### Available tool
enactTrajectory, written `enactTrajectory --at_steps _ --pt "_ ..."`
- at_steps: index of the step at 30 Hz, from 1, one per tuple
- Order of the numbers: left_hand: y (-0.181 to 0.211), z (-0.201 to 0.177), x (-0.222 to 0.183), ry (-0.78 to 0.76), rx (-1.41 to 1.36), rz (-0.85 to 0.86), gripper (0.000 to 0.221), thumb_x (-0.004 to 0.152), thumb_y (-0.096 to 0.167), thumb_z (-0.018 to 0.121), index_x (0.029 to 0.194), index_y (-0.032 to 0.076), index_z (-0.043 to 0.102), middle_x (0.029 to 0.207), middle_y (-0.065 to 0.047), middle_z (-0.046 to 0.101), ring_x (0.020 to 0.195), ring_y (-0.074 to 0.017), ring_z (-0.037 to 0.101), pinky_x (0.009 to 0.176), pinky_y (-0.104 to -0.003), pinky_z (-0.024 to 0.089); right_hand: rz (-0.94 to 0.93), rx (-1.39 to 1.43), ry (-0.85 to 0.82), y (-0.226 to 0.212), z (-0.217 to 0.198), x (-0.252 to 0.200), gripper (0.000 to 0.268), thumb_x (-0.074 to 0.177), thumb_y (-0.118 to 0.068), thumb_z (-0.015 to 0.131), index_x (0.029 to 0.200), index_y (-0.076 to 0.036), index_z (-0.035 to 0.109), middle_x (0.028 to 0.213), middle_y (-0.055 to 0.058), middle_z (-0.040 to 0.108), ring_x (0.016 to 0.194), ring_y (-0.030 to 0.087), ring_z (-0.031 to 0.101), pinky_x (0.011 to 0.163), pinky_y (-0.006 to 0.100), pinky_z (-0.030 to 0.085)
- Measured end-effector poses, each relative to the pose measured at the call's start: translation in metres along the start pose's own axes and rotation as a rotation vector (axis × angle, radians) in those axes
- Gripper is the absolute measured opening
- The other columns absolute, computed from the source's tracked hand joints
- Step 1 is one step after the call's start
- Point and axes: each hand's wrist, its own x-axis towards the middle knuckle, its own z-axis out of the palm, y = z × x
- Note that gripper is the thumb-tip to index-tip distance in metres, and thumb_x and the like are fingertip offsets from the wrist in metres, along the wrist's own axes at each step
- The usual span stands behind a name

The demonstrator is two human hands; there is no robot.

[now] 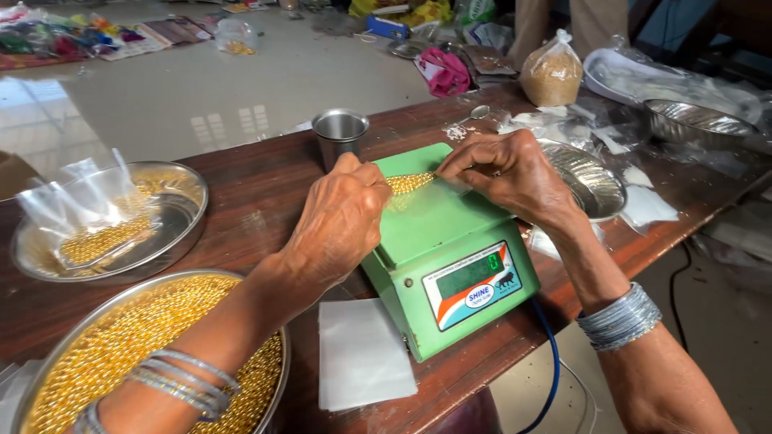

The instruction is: The person scoops gold beads by hand from a large metal tray onto a digital weighing scale, checks the displayed weight, then slides the weighed beads into a small clear plastic bag and places filled bags into a metal dish.

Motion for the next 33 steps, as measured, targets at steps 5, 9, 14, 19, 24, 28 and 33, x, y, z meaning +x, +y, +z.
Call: enactTrajectory --at_steps 5,9,14,19,24,28,33 --pt "0.01 -0.003 0.002 -0.153 0.108 -0.116 0.008 0.071 -0.002 0.067 0.078 -0.002 0.071 0.087 -0.015 0.067 0.092 -0.035 0.061 0.066 -0.046 0.053 0.059 -0.029 -0.012 0.001 0.0 -0.003 0.022 0.079 0.005 0.074 0.098 -0.006 0.08 0.1 0.005 0.079 0.093 0.017 0.074 0.083 0.031 0.059" --pt "0.018 -0.007 -0.001 -0.018 0.068 -0.086 0.025 0.078 0.006 0.071 0.102 -0.001 0.075 0.092 -0.016 0.069 0.095 -0.0371 0.061 0.068 -0.047 0.054 0.04 -0.079 0.005 0.003 -0.002 -0.006 0.023 0.079 0.001 0.075 0.101 -0.006 0.08 0.103 0.007 0.078 0.093 0.019 0.074 0.084 0.032 0.058" --pt "0.026 -0.015 -0.004 -0.096 0.094 -0.119 0.046 0.075 0.006 0.07 0.12 -0.002 0.071 0.097 -0.018 0.068 0.101 -0.0378 0.06 0.069 -0.047 0.055 0.095 -0.172 0.025 -0.003 -0.009 -0.015 0.027 0.081 -0.002 0.073 0.106 -0.008 0.079 0.098 0.009 0.078 0.086 0.02 0.073 0.079 0.034 0.058" --pt "0.032 -0.032 -0.007 -0.116 0.106 -0.136 0.059 0.066 -0.001 0.064 0.125 -0.002 0.068 0.105 -0.02 0.067 0.097 -0.0373 0.059 0.065 -0.047 0.055 0.197 -0.115 0.119 -0.008 -0.012 -0.027 0.025 0.088 0.0 0.068 0.108 -0.009 0.08 0.094 0.008 0.078 0.079 0.018 0.072 0.073 0.033 0.059" --pt "0.044 -0.057 -0.022 -0.165 0.143 -0.18 0.061 0.068 -0.006 0.066 0.129 -0.002 0.066 0.103 -0.02 0.066 0.092 -0.0363 0.06 0.067 -0.047 0.056 0.292 -0.051 0.321 -0.025 -0.013 -0.052 0.02 0.095 0.001 0.064 0.109 -0.005 0.079 0.097 0.009 0.078 0.081 0.017 0.071 0.071 0.032 0.059" --pt "0.055 -0.092 -0.048 -0.015 0.066 -0.25 0.067 0.068 0.013 0.082 0.133 0.003 0.066 0.113 -0.017 0.071 0.103 -0.0339 0.065 0.081 -0.043 0.056 0.232 0.214 0.762 -0.063 -0.015 -0.085 0.014 0.102 0.006 0.061 0.111 0.009 0.07 0.104 0.017 0.074 0.095 0.021 0.075 0.089 0.032 0.064" --pt "0.044 -0.133 -0.101 -0.122 0.238 -0.491 0.082 0.063 0.026 0.086 0.142 0.018 0.068 0.121 -0.012 0.074 0.116 -0.0269 0.067 0.098 -0.044 0.055 0.181 0.29 1.107 -0.079 -0.001 -0.151 0.015 0.106 0.009 0.057 0.119 0.013 0.062 0.105 0.024 0.071 0.092 0.027 0.075 0.089 0.038 0.066"
